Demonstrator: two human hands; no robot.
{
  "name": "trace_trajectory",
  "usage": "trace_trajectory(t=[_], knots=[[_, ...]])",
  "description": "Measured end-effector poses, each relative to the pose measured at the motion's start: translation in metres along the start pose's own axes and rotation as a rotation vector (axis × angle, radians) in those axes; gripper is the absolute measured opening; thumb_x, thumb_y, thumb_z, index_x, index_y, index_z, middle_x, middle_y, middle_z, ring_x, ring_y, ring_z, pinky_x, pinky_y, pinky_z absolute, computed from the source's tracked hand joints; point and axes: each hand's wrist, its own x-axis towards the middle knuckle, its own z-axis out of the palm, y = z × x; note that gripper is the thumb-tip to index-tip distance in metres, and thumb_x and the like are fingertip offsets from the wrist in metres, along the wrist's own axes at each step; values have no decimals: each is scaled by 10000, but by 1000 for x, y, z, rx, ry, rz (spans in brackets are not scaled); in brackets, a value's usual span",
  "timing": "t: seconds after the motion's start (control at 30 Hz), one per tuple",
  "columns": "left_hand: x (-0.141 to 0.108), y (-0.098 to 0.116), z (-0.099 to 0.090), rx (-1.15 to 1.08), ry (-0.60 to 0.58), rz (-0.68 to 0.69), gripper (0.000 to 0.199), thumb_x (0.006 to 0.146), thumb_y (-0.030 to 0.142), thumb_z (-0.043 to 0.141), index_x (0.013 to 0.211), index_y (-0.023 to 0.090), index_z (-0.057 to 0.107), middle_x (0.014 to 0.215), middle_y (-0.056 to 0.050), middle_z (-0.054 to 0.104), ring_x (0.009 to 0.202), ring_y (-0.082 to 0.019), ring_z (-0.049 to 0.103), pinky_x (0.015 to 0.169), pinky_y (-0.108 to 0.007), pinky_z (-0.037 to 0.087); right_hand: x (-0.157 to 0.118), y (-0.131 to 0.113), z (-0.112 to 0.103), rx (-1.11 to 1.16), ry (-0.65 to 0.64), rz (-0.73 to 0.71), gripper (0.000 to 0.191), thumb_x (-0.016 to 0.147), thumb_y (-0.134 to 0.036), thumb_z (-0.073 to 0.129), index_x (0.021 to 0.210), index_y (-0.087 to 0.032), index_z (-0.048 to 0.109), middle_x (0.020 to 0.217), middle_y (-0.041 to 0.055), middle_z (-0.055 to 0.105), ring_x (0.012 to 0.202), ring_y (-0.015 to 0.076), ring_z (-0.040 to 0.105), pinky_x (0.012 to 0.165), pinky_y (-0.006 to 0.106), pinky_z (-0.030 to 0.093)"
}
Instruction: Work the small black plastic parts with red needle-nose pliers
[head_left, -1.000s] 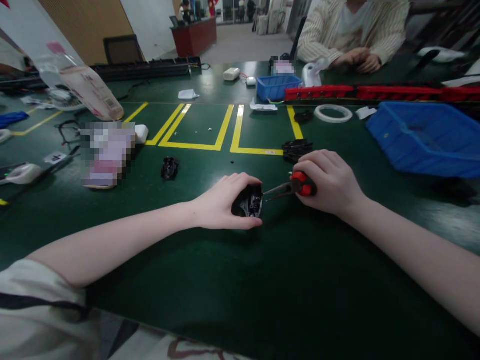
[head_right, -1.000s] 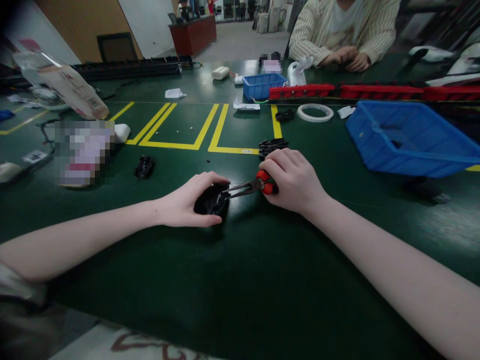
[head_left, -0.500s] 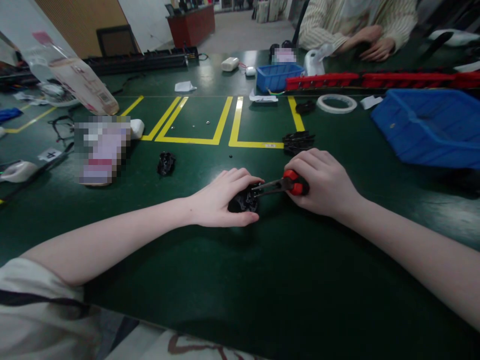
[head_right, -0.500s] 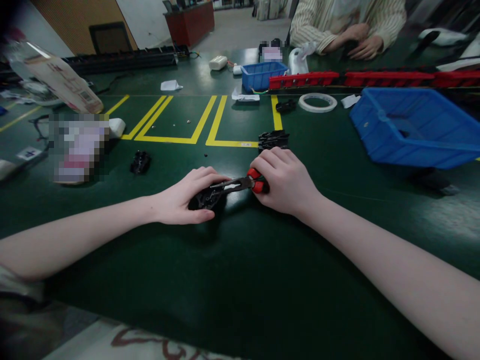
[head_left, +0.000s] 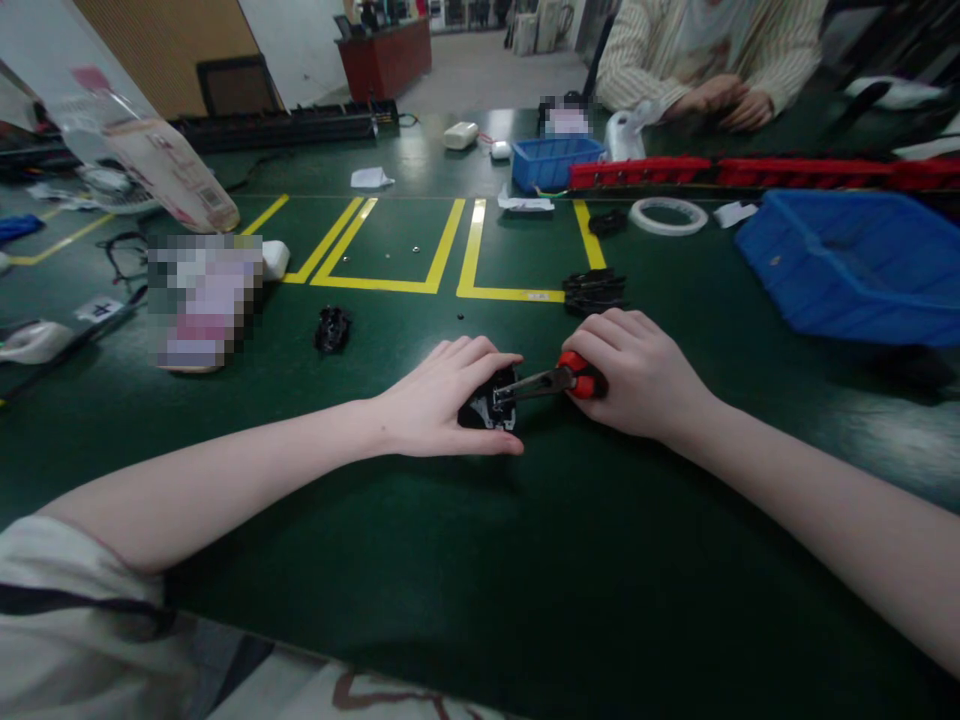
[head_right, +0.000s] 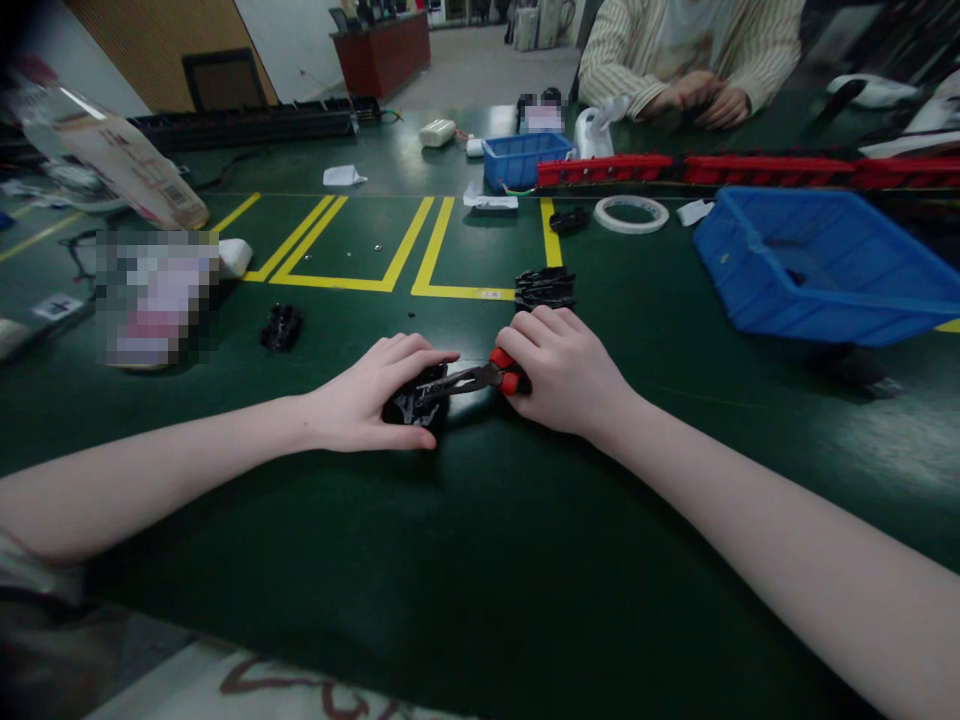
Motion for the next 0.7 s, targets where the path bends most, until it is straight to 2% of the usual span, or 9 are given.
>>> trace_trajectory(t=[0.13, 0.3, 0.53, 0.7], knots=[[1, 0, 1, 14, 27, -27, 790, 793, 728, 568, 1297, 124, 490, 1167, -128, 556, 1031, -291, 526, 897, -434, 426, 0, 0, 0, 18, -10, 20, 151, 750, -222, 584, 884, -155, 570, 881, 115, 607, 800, 260, 527, 701, 372, 435], [2, 0, 2, -11, 57, -64, 694, 770, 695, 612, 1181, 141, 530, 1101, -107, 575, 965, -269, 552, 856, -411, 456, -1, 0, 0, 54, -31, 45, 139, 754, -237, 589, 867, -162, 558, 861, 105, 607, 779, 254, 531, 689, 366, 433], [2, 2, 2, -12, 81, -66, 655, 780, 634, 633, 1186, 132, 523, 1088, -108, 611, 962, -270, 574, 828, -407, 473, 0, -1, -1, 60, -74, 50, 115, 755, -241, 599, 826, -175, 538, 824, 92, 598, 739, 238, 527, 668, 353, 422], [1, 1, 3, -30, 86, -78, 718, 783, 629, 638, 1282, 135, 489, 1148, -117, 597, 1009, -277, 579, 858, -412, 486, 1, -2, -2, 56, -96, 56, 107, 751, -232, 592, 821, -177, 533, 822, 90, 599, 728, 231, 522, 660, 347, 420]])
